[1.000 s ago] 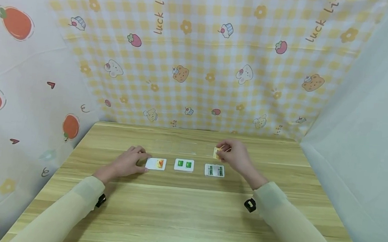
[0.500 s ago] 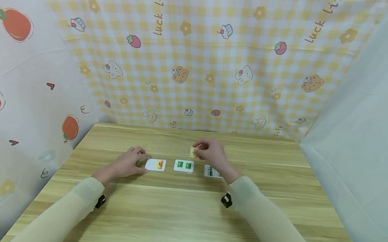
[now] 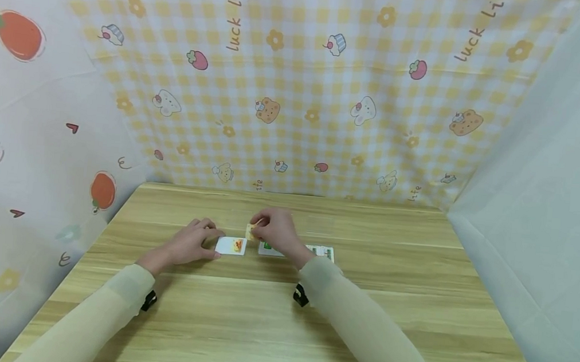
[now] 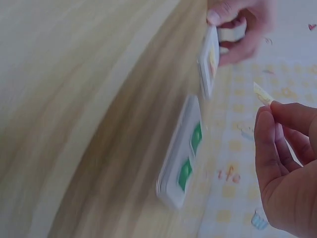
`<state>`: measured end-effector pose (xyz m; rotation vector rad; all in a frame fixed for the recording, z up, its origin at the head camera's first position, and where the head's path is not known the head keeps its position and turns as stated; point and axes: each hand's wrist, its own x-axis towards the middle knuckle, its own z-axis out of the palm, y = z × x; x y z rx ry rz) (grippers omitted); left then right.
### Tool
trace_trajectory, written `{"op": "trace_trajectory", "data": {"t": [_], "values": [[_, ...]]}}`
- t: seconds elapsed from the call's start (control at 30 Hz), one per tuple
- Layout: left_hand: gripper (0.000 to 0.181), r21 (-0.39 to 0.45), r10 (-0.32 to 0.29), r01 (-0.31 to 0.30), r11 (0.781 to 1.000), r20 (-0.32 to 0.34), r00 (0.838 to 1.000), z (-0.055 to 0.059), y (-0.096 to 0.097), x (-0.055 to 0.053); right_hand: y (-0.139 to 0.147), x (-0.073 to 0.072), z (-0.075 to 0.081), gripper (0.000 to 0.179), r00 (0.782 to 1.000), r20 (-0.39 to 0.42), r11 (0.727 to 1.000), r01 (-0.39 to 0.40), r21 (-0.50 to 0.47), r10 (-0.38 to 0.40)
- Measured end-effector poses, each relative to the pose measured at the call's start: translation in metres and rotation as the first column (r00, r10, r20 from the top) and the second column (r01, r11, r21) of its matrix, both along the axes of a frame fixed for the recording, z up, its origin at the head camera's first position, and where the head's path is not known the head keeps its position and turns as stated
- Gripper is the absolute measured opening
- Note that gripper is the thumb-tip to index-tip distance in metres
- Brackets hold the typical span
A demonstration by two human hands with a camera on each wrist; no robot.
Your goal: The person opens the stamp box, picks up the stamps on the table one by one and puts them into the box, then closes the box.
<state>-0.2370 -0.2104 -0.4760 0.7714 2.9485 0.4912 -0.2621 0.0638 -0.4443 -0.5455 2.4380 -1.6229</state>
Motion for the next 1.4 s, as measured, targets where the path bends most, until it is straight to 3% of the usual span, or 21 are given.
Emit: {"op": "trace_trajectory", "data": {"t": [0.37,0.57,0.83,1.2,1.4], "values": [[0.061,0.028,0.026,-0.027,0.999,0.014,1.0,0.002,0.0,0.0,-0.053,0.004,-0.008,0.013,0.996,-0.084,0.987,-0.002,0.16,0.015],[0.065,0.027,0.038,-0.039,0.999,0.031,0.999,0.005,-0.003,0.002,-0.073,0.005,-0.012,0.015,0.996,-0.082,0.973,-0.006,0.229,0.025],[0.063,0.039,0.009,-0.011,0.999,0.04,0.999,0.006,-0.002,0.001,-0.083,0.005,-0.017,0.028,0.996,-0.089,0.946,0.027,0.323,0.002],[0.062,0.023,0.009,-0.01,1.0,0.036,0.999,0.002,0.001,-0.001,-0.086,0.002,-0.026,0.032,0.992,-0.126,0.915,0.056,0.4,-0.005],[0.061,0.025,0.008,-0.008,1.0,0.029,1.0,0.003,0.0,-0.001,-0.091,-0.001,-0.028,0.034,0.981,-0.195,0.871,0.089,0.483,0.009]]}}
